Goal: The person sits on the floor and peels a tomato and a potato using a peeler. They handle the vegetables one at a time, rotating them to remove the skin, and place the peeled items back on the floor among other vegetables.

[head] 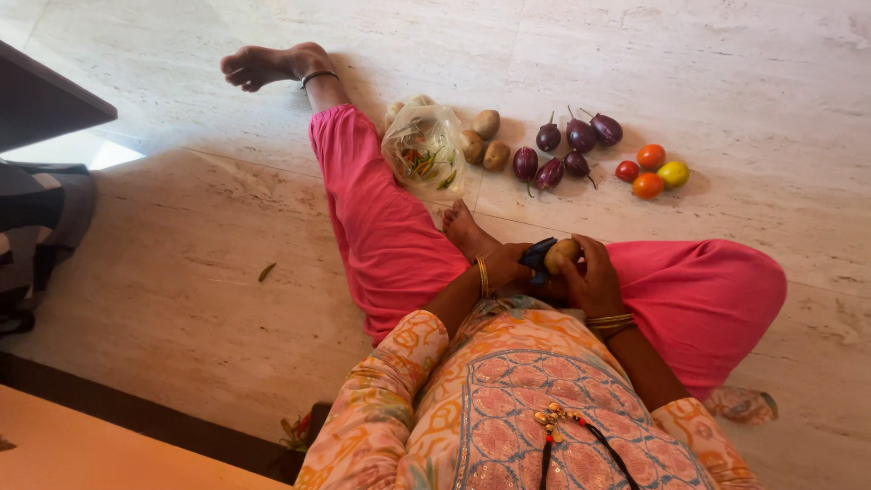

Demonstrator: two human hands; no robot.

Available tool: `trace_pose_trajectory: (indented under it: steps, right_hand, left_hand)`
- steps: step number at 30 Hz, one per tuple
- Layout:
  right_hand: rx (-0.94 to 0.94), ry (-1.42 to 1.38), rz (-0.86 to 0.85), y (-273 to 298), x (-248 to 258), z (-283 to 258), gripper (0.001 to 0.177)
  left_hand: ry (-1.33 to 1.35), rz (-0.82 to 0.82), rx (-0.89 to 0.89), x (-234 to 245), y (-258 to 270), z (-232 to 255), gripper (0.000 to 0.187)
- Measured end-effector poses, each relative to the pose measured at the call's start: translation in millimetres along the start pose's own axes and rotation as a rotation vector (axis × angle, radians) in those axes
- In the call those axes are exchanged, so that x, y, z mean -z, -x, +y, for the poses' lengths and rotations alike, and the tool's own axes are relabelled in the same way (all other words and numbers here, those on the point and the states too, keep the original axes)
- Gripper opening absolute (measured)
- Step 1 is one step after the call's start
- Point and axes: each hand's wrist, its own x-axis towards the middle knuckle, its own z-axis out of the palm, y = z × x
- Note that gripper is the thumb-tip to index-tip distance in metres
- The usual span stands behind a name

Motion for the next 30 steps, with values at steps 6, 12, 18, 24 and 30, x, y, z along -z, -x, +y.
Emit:
trace_pose_trajectory:
  steps: [6, 12, 18, 24, 30]
  right_hand:
    - [0.176, 0.112, -0.068, 2, 6, -21, 0.080]
    - [0.195, 0.069, -0.175, 5, 12, -38, 0.080]
    - [0.291, 0.059, -0.222, 6, 12, -36, 0.065]
    - [0.144, -0.046, -0.158, 13, 11, -23, 0.041]
    - [0.162, 0.047, -0.205, 7, 18, -33, 0.064]
  left_hand:
    - [-0.027, 0.009, -0.011, 0, 0, 1, 0.052]
    - [0.126, 0.047, 0.004, -8, 2, 10, 0.047]
    - [0.169, 0.060, 0.033, -20, 20, 45, 0.049]
    - [0.117, 0.057, -0.014, -13, 14, 34, 0.049]
    - [-0.139, 0.132, 0.022, 2, -6, 2, 0.042]
